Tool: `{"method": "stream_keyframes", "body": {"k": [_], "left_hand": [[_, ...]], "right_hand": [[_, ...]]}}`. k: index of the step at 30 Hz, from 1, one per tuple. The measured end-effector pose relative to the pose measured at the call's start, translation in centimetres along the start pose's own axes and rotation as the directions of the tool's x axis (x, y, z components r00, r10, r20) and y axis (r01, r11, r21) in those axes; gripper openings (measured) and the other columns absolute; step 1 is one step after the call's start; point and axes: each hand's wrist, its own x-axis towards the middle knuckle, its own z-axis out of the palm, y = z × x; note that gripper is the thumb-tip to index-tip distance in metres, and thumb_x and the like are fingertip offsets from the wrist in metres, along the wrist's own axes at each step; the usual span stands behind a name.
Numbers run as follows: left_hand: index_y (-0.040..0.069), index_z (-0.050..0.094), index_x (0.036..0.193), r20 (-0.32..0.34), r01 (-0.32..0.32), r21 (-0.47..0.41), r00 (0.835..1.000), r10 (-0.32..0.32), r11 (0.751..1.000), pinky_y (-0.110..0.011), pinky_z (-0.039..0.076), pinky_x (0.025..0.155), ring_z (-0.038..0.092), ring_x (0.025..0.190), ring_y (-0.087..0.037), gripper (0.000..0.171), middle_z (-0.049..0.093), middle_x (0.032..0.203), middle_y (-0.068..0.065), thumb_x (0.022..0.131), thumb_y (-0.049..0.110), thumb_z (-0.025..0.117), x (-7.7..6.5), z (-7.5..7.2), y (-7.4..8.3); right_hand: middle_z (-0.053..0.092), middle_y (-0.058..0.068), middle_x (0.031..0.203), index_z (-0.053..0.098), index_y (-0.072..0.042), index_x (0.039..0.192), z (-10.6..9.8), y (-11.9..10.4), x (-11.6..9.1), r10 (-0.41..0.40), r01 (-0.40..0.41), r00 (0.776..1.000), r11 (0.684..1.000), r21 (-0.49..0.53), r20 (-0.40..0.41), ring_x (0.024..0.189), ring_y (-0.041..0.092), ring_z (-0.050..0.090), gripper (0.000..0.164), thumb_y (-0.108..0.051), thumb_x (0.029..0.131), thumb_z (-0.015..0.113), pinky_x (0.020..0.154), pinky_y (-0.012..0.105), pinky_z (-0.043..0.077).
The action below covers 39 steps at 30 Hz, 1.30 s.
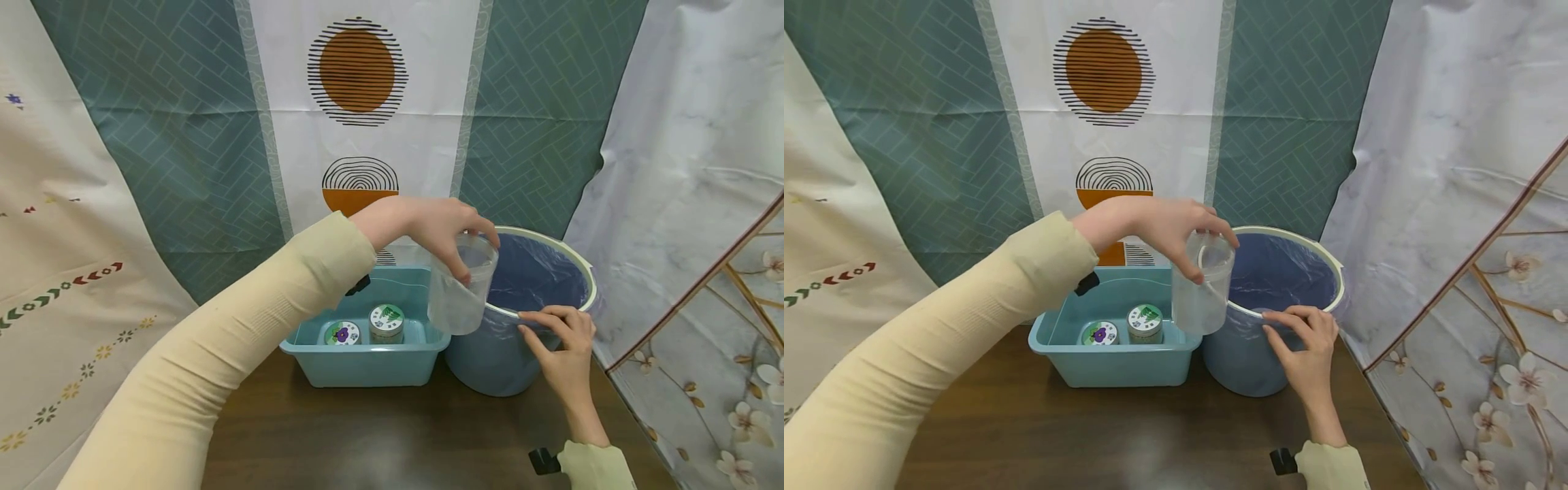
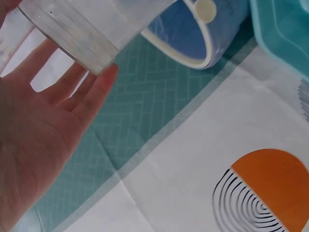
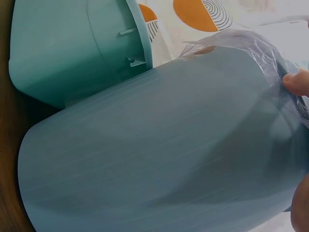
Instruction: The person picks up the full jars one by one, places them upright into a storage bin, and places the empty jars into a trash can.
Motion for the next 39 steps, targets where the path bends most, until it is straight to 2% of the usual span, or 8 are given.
{"method": "stream_keyframes", "body": {"k": [7,16,19,26,30,34,39], "left_hand": [[0.033,0.047,0.146,-0.033,0.038,0.032,0.999,-0.037,0.999,-0.034,0.049,0.102,0.052,0.132,-0.016,0.068,0.053,0.145,0.0,0.084,0.048,0.072,0.7,-2.0,-0.3],[0.03,0.045,0.147,-0.121,0.046,0.043,0.992,-0.041,0.998,-0.035,0.044,0.108,0.046,0.135,-0.016,0.072,0.048,0.149,0.0,0.084,0.051,0.072,2.5,-2.7,-1.4],[0.03,0.043,0.148,-0.138,0.049,0.033,0.99,-0.044,0.998,-0.035,0.042,0.11,0.044,0.137,-0.016,0.072,0.046,0.15,0.0,0.084,0.05,0.072,3.2,-2.6,-1.8],[0.034,0.04,0.149,-0.135,0.117,-0.042,0.983,-0.122,0.992,-0.036,0.043,0.106,0.041,0.136,-0.019,0.072,0.039,0.153,0.0,0.085,0.04,0.073,4.8,-1.8,-2.7],[0.035,0.038,0.15,-0.144,0.134,-0.087,0.979,-0.145,0.987,-0.036,0.043,0.107,0.036,0.141,-0.019,0.074,0.033,0.158,0.001,0.085,0.035,0.074,5.7,-1.1,-3.3],[0.033,0.038,0.15,-0.164,0.133,-0.114,0.975,-0.151,0.985,-0.036,0.041,0.111,0.033,0.144,-0.02,0.076,0.03,0.161,0.001,0.085,0.031,0.076,6.4,-0.2,-4.0],[0.032,0.039,0.15,-0.187,0.148,-0.142,0.967,-0.173,0.979,-0.037,0.041,0.112,0.034,0.144,-0.02,0.075,0.031,0.161,0.0,0.085,0.03,0.077,6.7,0.8,-4.7]], "right_hand": [[0.057,0.022,0.092,0.074,0.003,0.088,0.1,-1.9,0.7,-0.002,0.002,1.0,1.0,0.009,0.0,0.096,0.004,0.039,0.013,-0.006,0.08,0.079,0.096,0.028,0.018],[0.057,0.025,0.092,0.075,0.003,0.088,-0.1,-1.6,0.8,-0.007,0.007,1.0,1.0,0.006,-0.003,0.098,0.005,0.04,0.017,-0.011,0.082,0.079,0.099,0.029,0.019],[0.057,0.025,0.092,0.075,0.003,0.088,-0.2,-1.6,0.9,-0.01,0.01,1.0,1.0,0.0,0.0,0.099,0.004,0.041,0.014,-0.008,0.08,0.079,0.099,0.029,0.019],[0.058,0.022,0.093,0.075,0.001,0.089,-0.1,-1.1,0.4,-0.008,0.008,1.0,1.0,-0.012,0.009,0.097,0.006,0.04,0.016,0.002,0.074,0.08,0.099,0.028,0.019],[0.058,0.023,0.093,0.076,0.001,0.089,-0.2,-1.1,0.4,-0.003,0.004,1.0,1.0,-0.022,0.009,0.097,0.006,0.04,0.018,0.004,0.071,0.08,0.1,0.029,0.019],[0.058,0.024,0.092,0.075,0.003,0.088,-0.2,-2.1,0.9,-0.012,0.012,1.0,1.0,-0.016,0.008,0.094,0.01,0.041,0.018,0.006,0.071,0.079,0.099,0.029,0.02],[0.058,0.024,0.091,0.075,0.003,0.089,-0.1,-2.2,0.9,-0.023,0.023,1.0,1.0,-0.009,0.012,0.092,0.015,0.042,0.015,0.001,0.074,0.079,0.098,0.029,0.021]]}}
